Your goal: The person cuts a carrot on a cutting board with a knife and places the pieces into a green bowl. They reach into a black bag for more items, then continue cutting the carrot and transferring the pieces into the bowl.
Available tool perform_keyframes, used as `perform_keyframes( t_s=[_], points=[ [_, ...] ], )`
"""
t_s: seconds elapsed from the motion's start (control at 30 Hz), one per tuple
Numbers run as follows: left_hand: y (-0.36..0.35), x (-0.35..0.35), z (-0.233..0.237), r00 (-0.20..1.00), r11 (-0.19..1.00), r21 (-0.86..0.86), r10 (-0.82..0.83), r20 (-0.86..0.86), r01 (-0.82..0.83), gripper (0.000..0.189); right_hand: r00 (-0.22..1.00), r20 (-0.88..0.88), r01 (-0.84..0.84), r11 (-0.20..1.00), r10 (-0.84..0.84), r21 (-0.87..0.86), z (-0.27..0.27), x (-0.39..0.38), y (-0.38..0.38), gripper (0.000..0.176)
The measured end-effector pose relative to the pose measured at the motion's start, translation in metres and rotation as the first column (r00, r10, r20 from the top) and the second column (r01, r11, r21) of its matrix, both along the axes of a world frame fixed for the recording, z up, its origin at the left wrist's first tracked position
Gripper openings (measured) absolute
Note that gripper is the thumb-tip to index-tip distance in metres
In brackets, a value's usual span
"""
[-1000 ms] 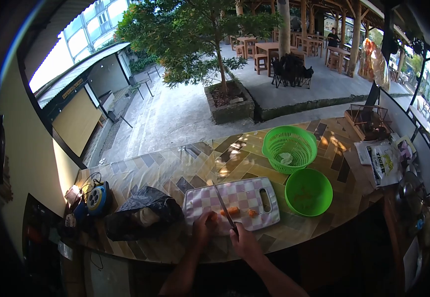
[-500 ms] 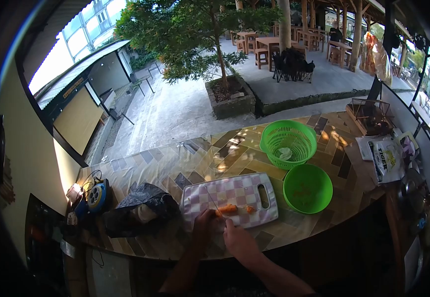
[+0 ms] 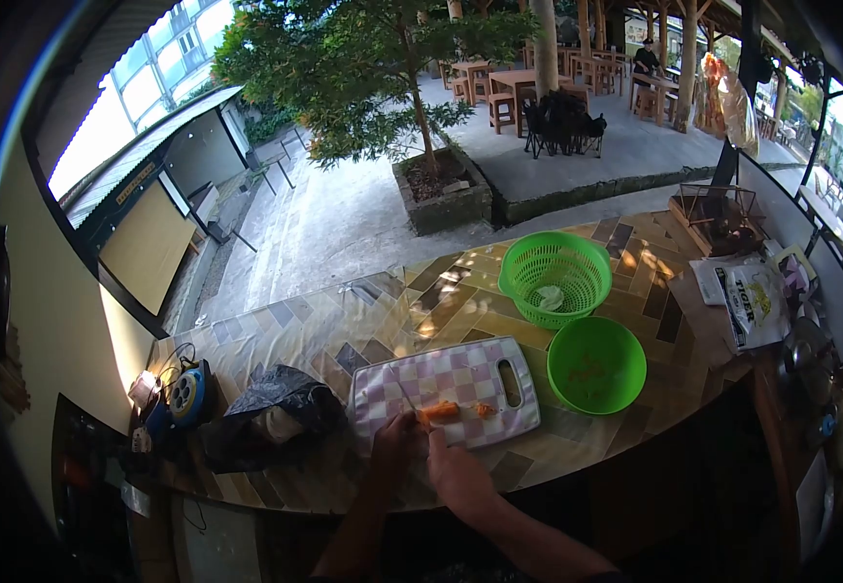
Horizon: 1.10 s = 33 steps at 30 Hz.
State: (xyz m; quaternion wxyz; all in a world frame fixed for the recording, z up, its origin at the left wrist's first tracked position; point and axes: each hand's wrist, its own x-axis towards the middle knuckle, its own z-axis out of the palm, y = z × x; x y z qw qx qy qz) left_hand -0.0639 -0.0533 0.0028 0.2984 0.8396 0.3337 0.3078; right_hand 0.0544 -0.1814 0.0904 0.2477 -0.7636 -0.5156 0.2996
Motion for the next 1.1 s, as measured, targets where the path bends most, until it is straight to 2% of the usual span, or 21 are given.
perform_keyframes(
  t_s=[0.07, 0.17, 0.27, 0.37, 0.47, 0.57, 0.67, 0.77, 0.8, 0.87, 0.93, 1.0, 1.03, 1.1],
  points=[
    [0.000, -0.002, -0.007, 1.000, 0.998, -0.055, 0.004, 0.030, -0.002, 0.023, 1.000, -0.016, 0.005, 1.000, -0.005, 0.004, -0.004, -0.002, 0.000, 0.027],
    [-0.002, -0.002, -0.007, 0.997, 1.000, -0.021, -0.006, 0.072, 0.007, 0.023, 0.999, -0.036, 0.008, 1.000, -0.007, 0.013, -0.008, -0.003, 0.007, 0.026],
    [-0.006, -0.003, -0.006, 0.998, 0.984, -0.175, 0.031, 0.062, -0.019, 0.025, 0.998, -0.054, 0.013, 0.998, -0.010, 0.069, -0.011, -0.004, 0.012, 0.022],
    [-0.004, -0.006, -0.009, 0.996, 0.974, -0.227, 0.016, 0.089, 0.005, 0.025, 0.999, -0.042, -0.011, 1.000, 0.011, 0.018, -0.009, -0.003, 0.016, 0.022],
    [-0.003, -0.010, 0.003, 0.996, 0.992, -0.120, -0.019, 0.084, 0.029, 0.023, 0.999, 0.003, -0.048, 0.999, 0.048, 0.010, -0.006, 0.000, 0.020, 0.021],
    [0.009, -0.016, 0.006, 0.996, 0.993, -0.076, -0.091, -0.013, 0.089, 0.021, 0.997, -0.044, -0.057, 0.998, 0.057, -0.005, -0.002, 0.002, 0.023, 0.027],
    [0.007, -0.012, -0.002, 0.989, 0.939, -0.318, -0.098, 0.108, 0.128, 0.024, 0.998, -0.040, -0.037, 0.999, 0.038, 0.014, -0.009, 0.001, 0.023, 0.028],
    [0.009, -0.015, -0.008, 0.998, 0.992, -0.118, -0.049, 0.031, 0.052, 0.026, 0.999, -0.021, -0.050, 0.999, 0.050, 0.019, -0.005, 0.002, 0.019, 0.029],
    [0.008, -0.011, -0.011, 0.991, 0.999, -0.035, 0.027, 0.133, -0.022, 0.027, 0.999, -0.023, -0.038, 0.999, 0.038, -0.003, -0.003, 0.001, 0.018, 0.029],
    [0.005, 0.003, 0.012, 0.926, 0.974, 0.104, 0.155, 0.344, -0.201, 0.029, 0.999, -0.028, -0.021, 0.999, 0.019, -0.049, 0.002, -0.003, 0.019, 0.030],
    [0.021, 0.015, 0.046, 0.969, 0.927, 0.358, 0.025, 0.245, -0.115, 0.036, 0.999, -0.026, 0.018, 0.999, -0.019, -0.033, 0.009, -0.010, 0.016, 0.029],
    [0.041, 0.034, 0.059, 0.974, 0.923, 0.361, -0.190, 0.121, 0.135, 0.044, 1.000, -0.020, 0.015, 1.000, -0.015, -0.011, 0.005, -0.014, 0.011, 0.028],
    [0.050, 0.043, 0.057, 0.969, 0.923, 0.307, -0.248, 0.014, 0.232, 0.048, 1.000, -0.016, -0.001, 1.000, 0.001, 0.016, -0.003, -0.012, 0.010, 0.028],
    [0.063, 0.051, 0.039, 0.953, 0.935, 0.188, -0.301, -0.026, 0.301, 0.050, 1.000, 0.010, -0.019, 0.999, 0.019, 0.043, -0.011, -0.007, 0.015, 0.026]
  ],
)
